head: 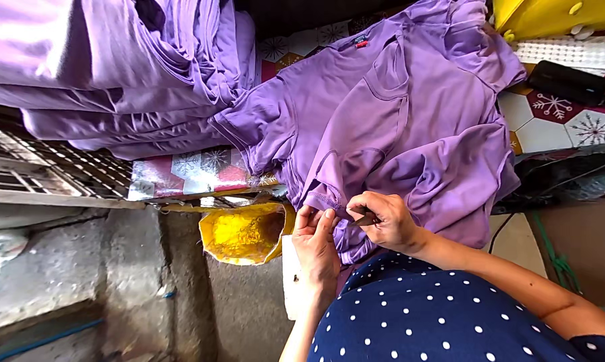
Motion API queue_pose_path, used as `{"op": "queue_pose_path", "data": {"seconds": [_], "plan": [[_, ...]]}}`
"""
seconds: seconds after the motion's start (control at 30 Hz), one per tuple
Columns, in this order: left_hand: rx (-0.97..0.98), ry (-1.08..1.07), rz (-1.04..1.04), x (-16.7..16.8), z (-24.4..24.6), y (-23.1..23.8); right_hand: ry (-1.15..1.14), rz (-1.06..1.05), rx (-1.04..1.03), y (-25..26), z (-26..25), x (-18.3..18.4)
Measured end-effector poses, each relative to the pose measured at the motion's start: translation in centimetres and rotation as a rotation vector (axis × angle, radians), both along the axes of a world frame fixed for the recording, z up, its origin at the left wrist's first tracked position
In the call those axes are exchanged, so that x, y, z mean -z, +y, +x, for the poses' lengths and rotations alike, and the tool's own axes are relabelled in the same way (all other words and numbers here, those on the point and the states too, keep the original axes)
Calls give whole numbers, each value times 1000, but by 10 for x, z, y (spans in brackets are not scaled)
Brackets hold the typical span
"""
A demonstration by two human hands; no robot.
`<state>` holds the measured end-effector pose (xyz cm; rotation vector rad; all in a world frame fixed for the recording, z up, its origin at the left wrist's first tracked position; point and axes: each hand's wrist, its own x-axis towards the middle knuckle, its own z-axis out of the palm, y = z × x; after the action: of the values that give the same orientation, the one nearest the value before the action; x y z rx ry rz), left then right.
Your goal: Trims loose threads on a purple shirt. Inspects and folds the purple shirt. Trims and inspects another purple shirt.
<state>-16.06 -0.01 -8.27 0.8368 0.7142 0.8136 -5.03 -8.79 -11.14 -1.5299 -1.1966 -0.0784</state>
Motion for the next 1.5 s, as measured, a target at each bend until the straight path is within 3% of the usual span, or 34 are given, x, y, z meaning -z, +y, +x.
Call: {"op": "queue_pose_path", "data": {"seconds": [0.17,0.33,0.43,0.53,0.6,0.7,0.77,0.83,0.93,1.03,1.1,1.17,1.3,1.4,1.5], "plan": [[42,-26,66,11,-2,-2,136,-55,-19,4,0,-9],[-65,42,-30,7,-5,19,209,-108,-49,9,17,-9],[-151,119,-69,18,-11,54,208,-247,198,14,80,-9],[-243,346,15,45,-22,93,411,-510,489,31,169,2],[-273,488,32,59,-34,116,555,-572,592,42,213,18],[-325,588,1,74,-60,144,592,-640,659,54,236,27],[-409,669,139,84,-86,159,546,-705,659,62,241,31],[-485,816,333,95,-119,176,527,-665,658,66,244,37],[-392,1221,585,79,-135,179,558,-300,575,58,246,48],[-279,1347,833,51,-104,163,704,21,462,40,230,36],[-272,1230,1036,33,-62,145,783,75,356,18,204,10],[-205,966,1239,18,-8,119,780,38,267,-12,172,-9],[240,390,1408,-7,113,57,494,-2,146,-56,132,-12],[657,314,1470,-18,191,16,326,0,50,-79,108,-8],[824,169,1503,-5,250,-13,224,-11,7,-100,91,-7]]}}
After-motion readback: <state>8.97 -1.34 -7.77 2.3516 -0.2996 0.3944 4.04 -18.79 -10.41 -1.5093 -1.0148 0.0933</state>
